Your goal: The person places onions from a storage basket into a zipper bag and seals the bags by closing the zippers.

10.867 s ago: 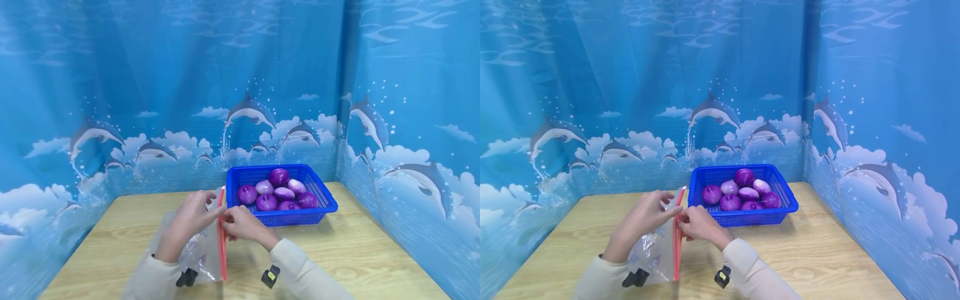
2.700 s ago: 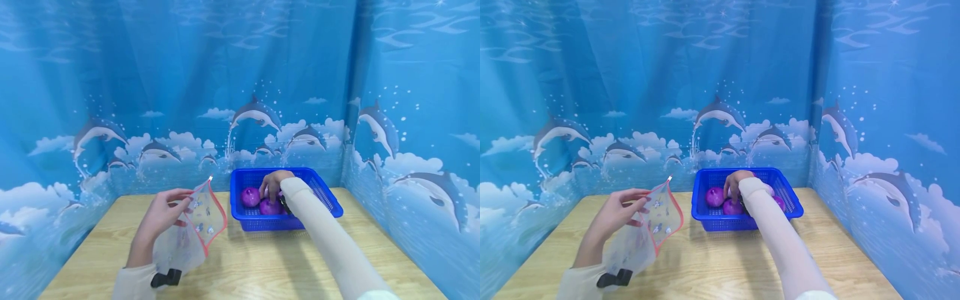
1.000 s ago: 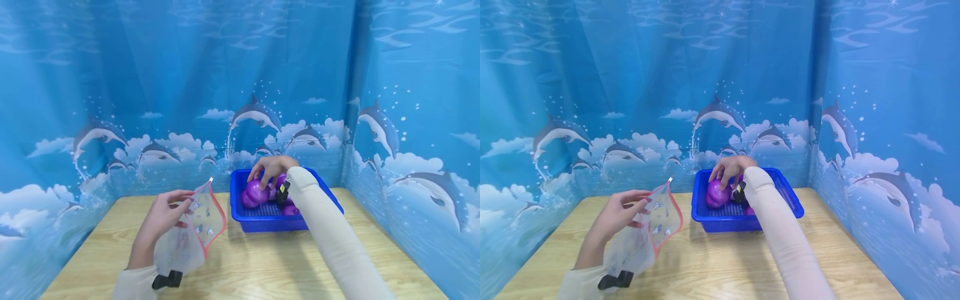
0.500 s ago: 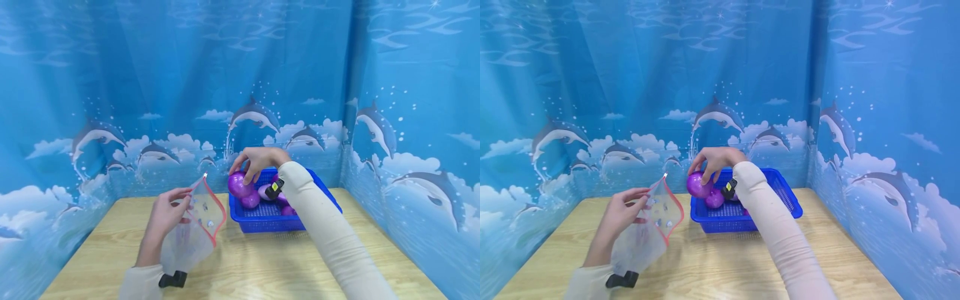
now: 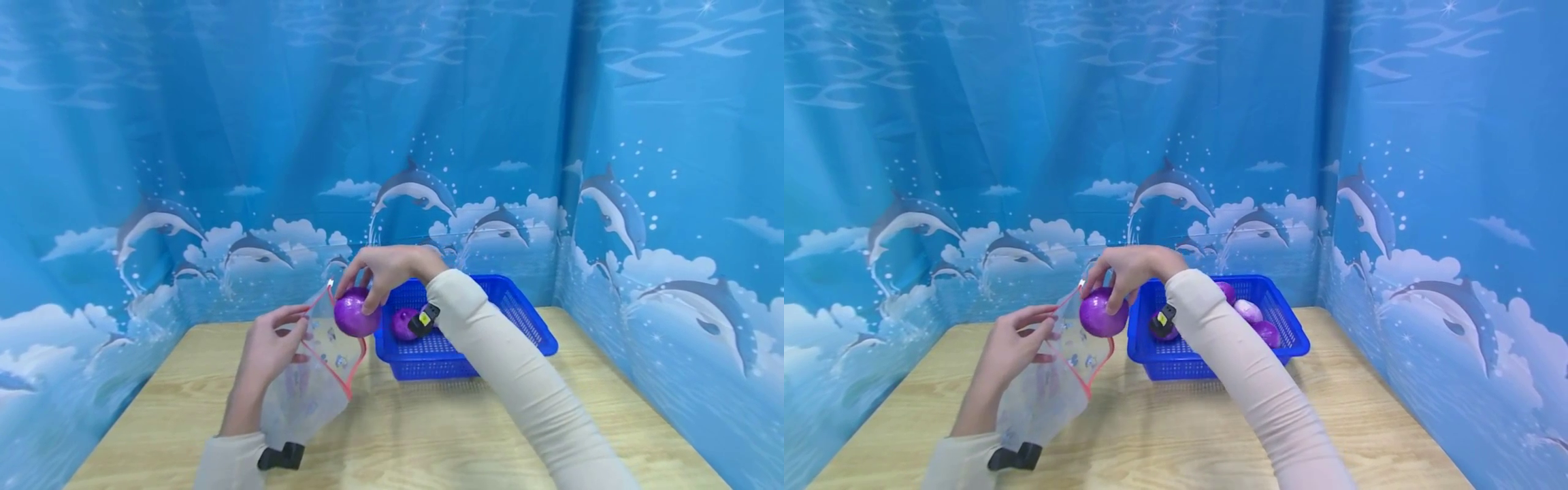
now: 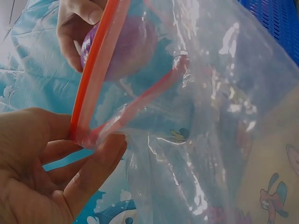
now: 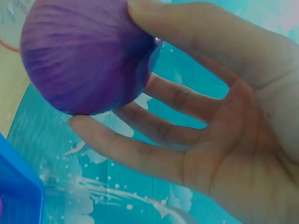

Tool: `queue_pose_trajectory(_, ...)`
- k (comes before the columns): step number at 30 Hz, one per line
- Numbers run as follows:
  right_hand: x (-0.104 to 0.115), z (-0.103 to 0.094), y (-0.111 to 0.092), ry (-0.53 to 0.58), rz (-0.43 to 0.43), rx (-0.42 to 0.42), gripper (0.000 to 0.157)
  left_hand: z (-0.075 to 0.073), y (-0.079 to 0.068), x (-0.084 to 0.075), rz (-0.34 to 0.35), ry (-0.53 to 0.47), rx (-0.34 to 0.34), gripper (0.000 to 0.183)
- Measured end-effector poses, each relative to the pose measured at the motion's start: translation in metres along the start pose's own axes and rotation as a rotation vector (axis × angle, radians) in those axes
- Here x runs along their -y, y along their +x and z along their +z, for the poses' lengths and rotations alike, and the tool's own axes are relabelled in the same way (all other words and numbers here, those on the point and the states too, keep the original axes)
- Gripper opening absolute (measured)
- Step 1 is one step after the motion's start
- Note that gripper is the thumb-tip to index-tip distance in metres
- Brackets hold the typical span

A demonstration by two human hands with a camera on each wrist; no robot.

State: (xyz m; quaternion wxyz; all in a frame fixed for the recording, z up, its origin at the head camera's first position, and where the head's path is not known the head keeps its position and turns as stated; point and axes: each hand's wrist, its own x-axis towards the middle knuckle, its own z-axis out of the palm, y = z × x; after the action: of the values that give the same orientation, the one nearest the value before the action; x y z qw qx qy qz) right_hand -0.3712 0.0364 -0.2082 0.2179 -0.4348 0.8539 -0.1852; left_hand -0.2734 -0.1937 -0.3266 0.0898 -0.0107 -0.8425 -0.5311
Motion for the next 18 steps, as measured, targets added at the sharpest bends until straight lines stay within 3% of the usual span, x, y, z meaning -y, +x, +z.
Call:
queue_pose_trajectory(11, 0.020, 0.018, 0.010, -0.135, -0.010, -0.003, 0.044, -0.002, 0.000, 0.001, -0.016, 0.002, -0.012, 0.041)
queue_pose_trajectory(18, 0.026, 0.020, 0.012, -0.186, -0.063, -0.012, 0.047, -0.004, -0.001, -0.002, 0.028, -0.015, -0.058, 0.042)
